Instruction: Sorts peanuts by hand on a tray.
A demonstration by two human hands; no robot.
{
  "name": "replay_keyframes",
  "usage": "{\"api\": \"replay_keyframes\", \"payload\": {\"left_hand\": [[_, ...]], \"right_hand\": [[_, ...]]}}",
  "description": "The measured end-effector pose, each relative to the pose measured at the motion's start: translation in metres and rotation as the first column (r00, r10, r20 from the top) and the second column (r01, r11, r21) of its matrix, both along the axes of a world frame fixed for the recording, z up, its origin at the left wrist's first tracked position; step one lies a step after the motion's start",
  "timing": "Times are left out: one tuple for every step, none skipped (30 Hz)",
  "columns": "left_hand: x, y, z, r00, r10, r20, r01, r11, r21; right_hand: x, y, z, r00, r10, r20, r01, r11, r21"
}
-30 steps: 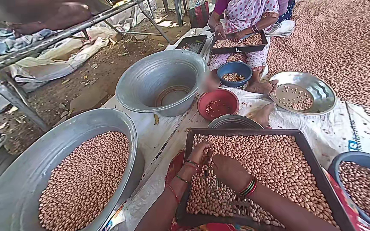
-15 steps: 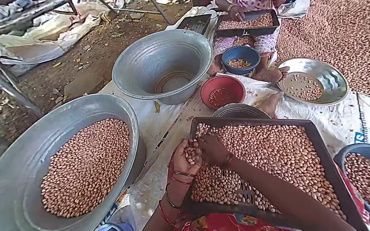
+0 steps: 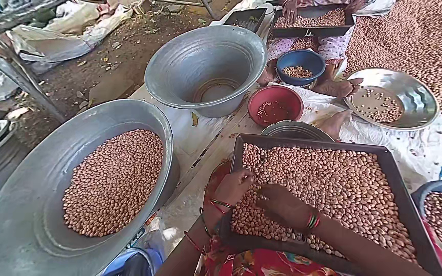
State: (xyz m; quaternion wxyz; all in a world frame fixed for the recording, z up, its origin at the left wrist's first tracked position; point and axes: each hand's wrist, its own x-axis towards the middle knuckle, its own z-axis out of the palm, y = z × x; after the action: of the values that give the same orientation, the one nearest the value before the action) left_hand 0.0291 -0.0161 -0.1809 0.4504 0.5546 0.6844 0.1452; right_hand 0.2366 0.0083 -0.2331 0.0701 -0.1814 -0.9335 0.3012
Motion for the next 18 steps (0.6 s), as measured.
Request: {"api": "replay_keyframes", "payload": {"left_hand": [[0.010, 0.004, 0.007, 0.969, -0.164, -0.182, 0.143, 0.982, -0.127], [0.022, 0.007, 0.009, 0.899, -0.300, -0.318, 0.221, 0.939, -0.261], [0.034, 0.009, 0.010, 0.828, -0.388, -0.405, 0.243, 0.899, -0.364], [0.043, 0.009, 0.009, 0.781, -0.430, -0.454, 0.230, 0.873, -0.430], [0.049, 0.009, 0.009, 0.754, -0.444, -0.484, 0.211, 0.862, -0.462], [0.052, 0.009, 0.009, 0.741, -0.449, -0.499, 0.199, 0.857, -0.476], [0.054, 0.009, 0.010, 0.734, -0.449, -0.510, 0.194, 0.858, -0.476], [0.054, 0.008, 0.010, 0.729, -0.450, -0.516, 0.198, 0.860, -0.470], [0.054, 0.008, 0.009, 0.725, -0.450, -0.521, 0.203, 0.863, -0.462], [0.054, 0.009, 0.009, 0.722, -0.453, -0.523, 0.209, 0.863, -0.460], [0.054, 0.009, 0.008, 0.719, -0.457, -0.524, 0.215, 0.863, -0.457], [0.054, 0.009, 0.007, 0.719, -0.454, -0.526, 0.214, 0.865, -0.454], [0.055, 0.009, 0.007, 0.719, -0.452, -0.528, 0.210, 0.865, -0.455], [0.055, 0.009, 0.006, 0.717, -0.453, -0.531, 0.207, 0.864, -0.458], [0.056, 0.009, 0.005, 0.711, -0.458, -0.534, 0.207, 0.861, -0.464], [0.057, 0.009, 0.005, 0.704, -0.463, -0.539, 0.208, 0.859, -0.467], [0.057, 0.009, 0.004, 0.695, -0.467, -0.546, 0.211, 0.859, -0.467], [0.057, 0.009, 0.004, 0.690, -0.471, -0.550, 0.212, 0.858, -0.468]], "right_hand": [[-0.018, -0.016, -0.011, 0.992, 0.076, -0.101, -0.066, 0.993, 0.096], [-0.034, -0.029, -0.018, 0.978, 0.134, -0.161, -0.104, 0.978, 0.180], [-0.044, -0.040, -0.024, 0.968, 0.169, -0.186, -0.124, 0.964, 0.235], [-0.048, -0.046, -0.027, 0.964, 0.186, -0.190, -0.138, 0.960, 0.242], [-0.046, -0.048, -0.028, 0.966, 0.199, -0.165, -0.165, 0.966, 0.201], [-0.037, -0.046, -0.025, 0.971, 0.223, -0.084, -0.212, 0.970, 0.120], [-0.022, -0.041, -0.016, 0.964, 0.260, 0.059, -0.261, 0.965, 0.000], [-0.005, -0.035, -0.003, 0.928, 0.294, 0.229, -0.275, 0.955, -0.110], [0.012, -0.027, 0.012, 0.863, 0.316, 0.394, -0.257, 0.946, -0.196], [0.027, -0.018, 0.029, 0.756, 0.335, 0.563, -0.194, 0.935, -0.295], [0.042, -0.008, 0.042, 0.656, 0.322, 0.683, -0.092, 0.932, -0.351], [0.058, 0.001, 0.051, 0.599, 0.250, 0.761, 0.028, 0.943, -0.332], [0.070, 0.009, 0.059, 0.563, 0.131, 0.816, 0.156, 0.953, -0.260], [0.079, 0.016, 0.066, 0.546, -0.003, 0.838, 0.254, 0.953, -0.162], [0.084, 0.021, 0.072, 0.542, -0.124, 0.831, 0.324, 0.943, -0.071], [0.086, 0.025, 0.076, 0.556, -0.231, 0.798, 0.386, 0.923, -0.002], [0.086, 0.028, 0.078, 0.598, -0.320, 0.735, 0.434, 0.900, 0.038], [0.086, 0.030, 0.077, 0.650, -0.372, 0.663, 0.462, 0.886, 0.044]]}}
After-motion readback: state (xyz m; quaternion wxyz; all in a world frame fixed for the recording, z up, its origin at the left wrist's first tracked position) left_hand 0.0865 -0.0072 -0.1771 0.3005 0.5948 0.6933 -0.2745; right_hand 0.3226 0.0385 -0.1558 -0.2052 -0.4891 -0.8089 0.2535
